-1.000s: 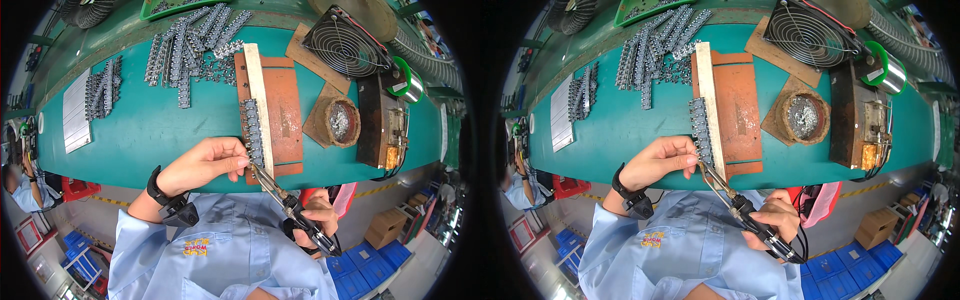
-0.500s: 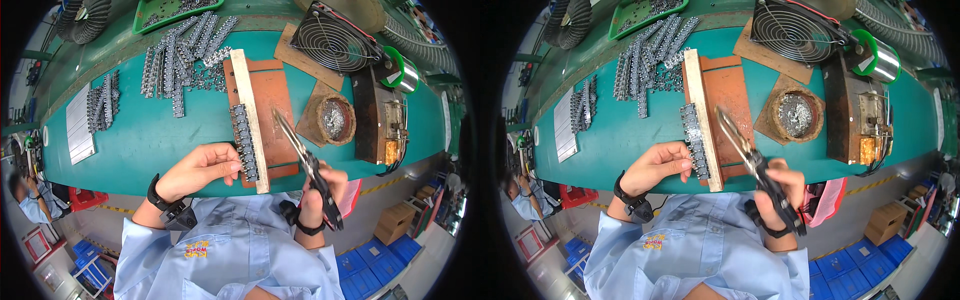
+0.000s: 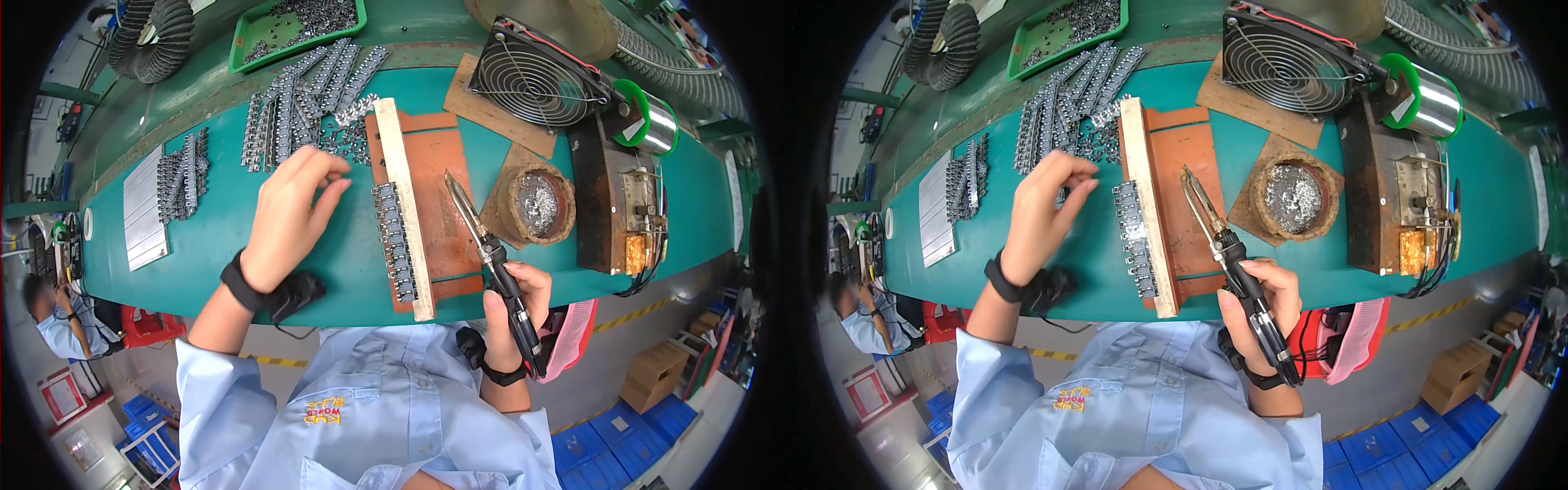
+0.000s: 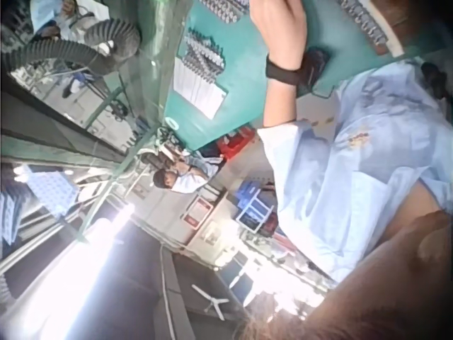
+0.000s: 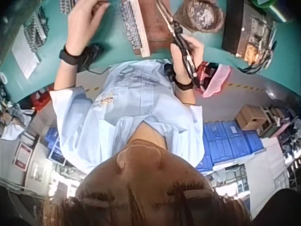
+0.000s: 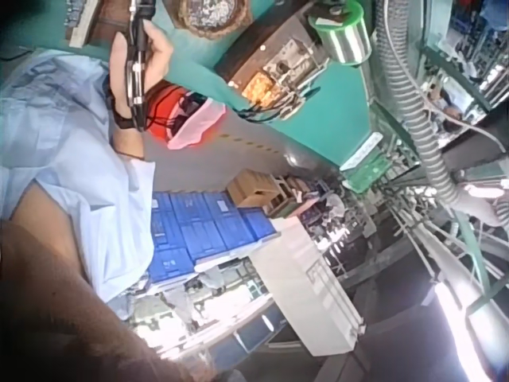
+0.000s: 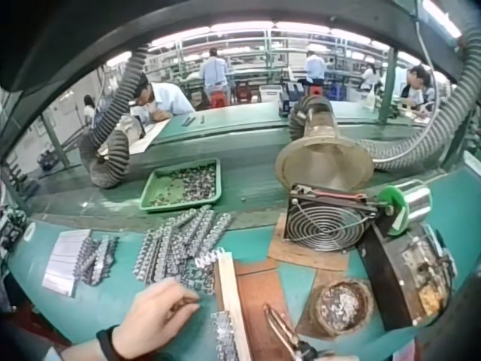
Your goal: The person solders electronic components onto circuit board strips using a soldering iron, arranging and positioning the components onto the strips by hand before soldering them.
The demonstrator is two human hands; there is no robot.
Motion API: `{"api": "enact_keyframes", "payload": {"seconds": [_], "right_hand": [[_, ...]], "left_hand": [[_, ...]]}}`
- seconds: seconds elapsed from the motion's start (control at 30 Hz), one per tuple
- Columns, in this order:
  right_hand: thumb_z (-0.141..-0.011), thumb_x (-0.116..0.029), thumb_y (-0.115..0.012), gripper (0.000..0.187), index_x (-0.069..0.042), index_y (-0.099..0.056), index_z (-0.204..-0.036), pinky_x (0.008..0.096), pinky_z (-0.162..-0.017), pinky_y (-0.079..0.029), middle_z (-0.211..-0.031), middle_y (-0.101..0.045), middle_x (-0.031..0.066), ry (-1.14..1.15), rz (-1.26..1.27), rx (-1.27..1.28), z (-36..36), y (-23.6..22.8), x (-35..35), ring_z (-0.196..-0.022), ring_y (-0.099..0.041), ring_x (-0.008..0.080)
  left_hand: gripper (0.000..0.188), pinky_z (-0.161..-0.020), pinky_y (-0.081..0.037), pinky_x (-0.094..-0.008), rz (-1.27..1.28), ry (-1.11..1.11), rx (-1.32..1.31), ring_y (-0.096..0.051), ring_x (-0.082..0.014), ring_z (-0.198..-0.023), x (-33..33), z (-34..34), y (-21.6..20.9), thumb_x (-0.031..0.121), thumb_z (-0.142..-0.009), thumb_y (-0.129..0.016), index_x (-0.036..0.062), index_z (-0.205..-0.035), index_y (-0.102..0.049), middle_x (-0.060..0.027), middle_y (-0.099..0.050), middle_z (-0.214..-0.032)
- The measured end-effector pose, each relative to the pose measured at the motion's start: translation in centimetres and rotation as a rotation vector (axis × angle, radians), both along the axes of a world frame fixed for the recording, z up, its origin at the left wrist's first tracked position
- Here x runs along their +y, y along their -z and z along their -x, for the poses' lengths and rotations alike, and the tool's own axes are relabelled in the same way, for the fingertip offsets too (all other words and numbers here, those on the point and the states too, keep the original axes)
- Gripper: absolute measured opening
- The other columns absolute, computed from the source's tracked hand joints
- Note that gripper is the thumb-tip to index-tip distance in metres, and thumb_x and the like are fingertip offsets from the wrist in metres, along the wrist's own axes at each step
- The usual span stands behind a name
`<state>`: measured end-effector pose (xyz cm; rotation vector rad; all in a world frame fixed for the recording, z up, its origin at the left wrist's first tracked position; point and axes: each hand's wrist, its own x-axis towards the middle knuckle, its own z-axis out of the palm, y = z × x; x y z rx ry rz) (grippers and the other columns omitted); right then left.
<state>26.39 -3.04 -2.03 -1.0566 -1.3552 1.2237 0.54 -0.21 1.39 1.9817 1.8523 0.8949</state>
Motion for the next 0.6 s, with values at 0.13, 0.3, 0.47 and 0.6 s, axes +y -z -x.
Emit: {"api": "enact_keyframes", "payload": {"seconds": [0.13,0.3,0.47,0.6], "right_hand": [[-0.074,-0.010,-0.064,0.036,-0.001,-0.044,-0.103,0.0242,-0.074,-0.039,-0.093,-0.051,0.0093,-0.001,-0.067,0.000,0.1,0.2,0.2,-0.080,-0.049,0.0125],[-0.072,0.000,-0.064,0.036,0.000,-0.044,-0.101,0.0235,-0.065,-0.042,-0.084,-0.054,0.0118,-0.010,-0.182,-0.002,0.1,0.2,0.6,-0.071,-0.052,0.0129],[-0.072,0.001,-0.064,0.035,0.000,-0.044,-0.101,0.0233,-0.065,-0.043,-0.083,-0.054,0.0115,-0.003,-0.166,-0.031,0.2,0.1,0.5,-0.071,-0.053,0.0130],[-0.072,0.000,-0.064,0.035,0.000,-0.044,-0.101,0.0235,-0.065,-0.043,-0.083,-0.054,0.0116,0.007,-0.163,-0.024,0.3,0.2,0.4,-0.071,-0.053,0.0128]], "left_hand": [[0.012,-0.064,-0.041,-0.0350,-0.094,0.030,0.223,-0.052,-0.0274,-0.072,2.0,0.3,1.0,0.002,-0.070,-0.060,0.0024,-0.079,-0.053,-0.0096,-0.049,-0.075],[0.011,-0.068,-0.039,-0.0368,-0.088,0.005,0.245,-0.050,-0.0281,-0.075,2.3,0.1,1.9,0.001,-0.068,-0.060,0.0028,-0.076,-0.052,-0.0098,-0.048,-0.075],[0.012,-0.068,-0.038,-0.0362,-0.082,0.009,0.195,-0.050,-0.0274,-0.076,2.4,0.5,2.3,0.001,-0.069,-0.059,0.0034,-0.076,-0.051,-0.0094,-0.048,-0.076],[0.012,-0.068,-0.037,-0.0354,-0.092,0.019,0.181,-0.049,-0.0269,-0.077,1.9,0.7,2.4,0.002,-0.069,-0.059,0.0038,-0.077,-0.051,-0.0088,-0.048,-0.076]]}}
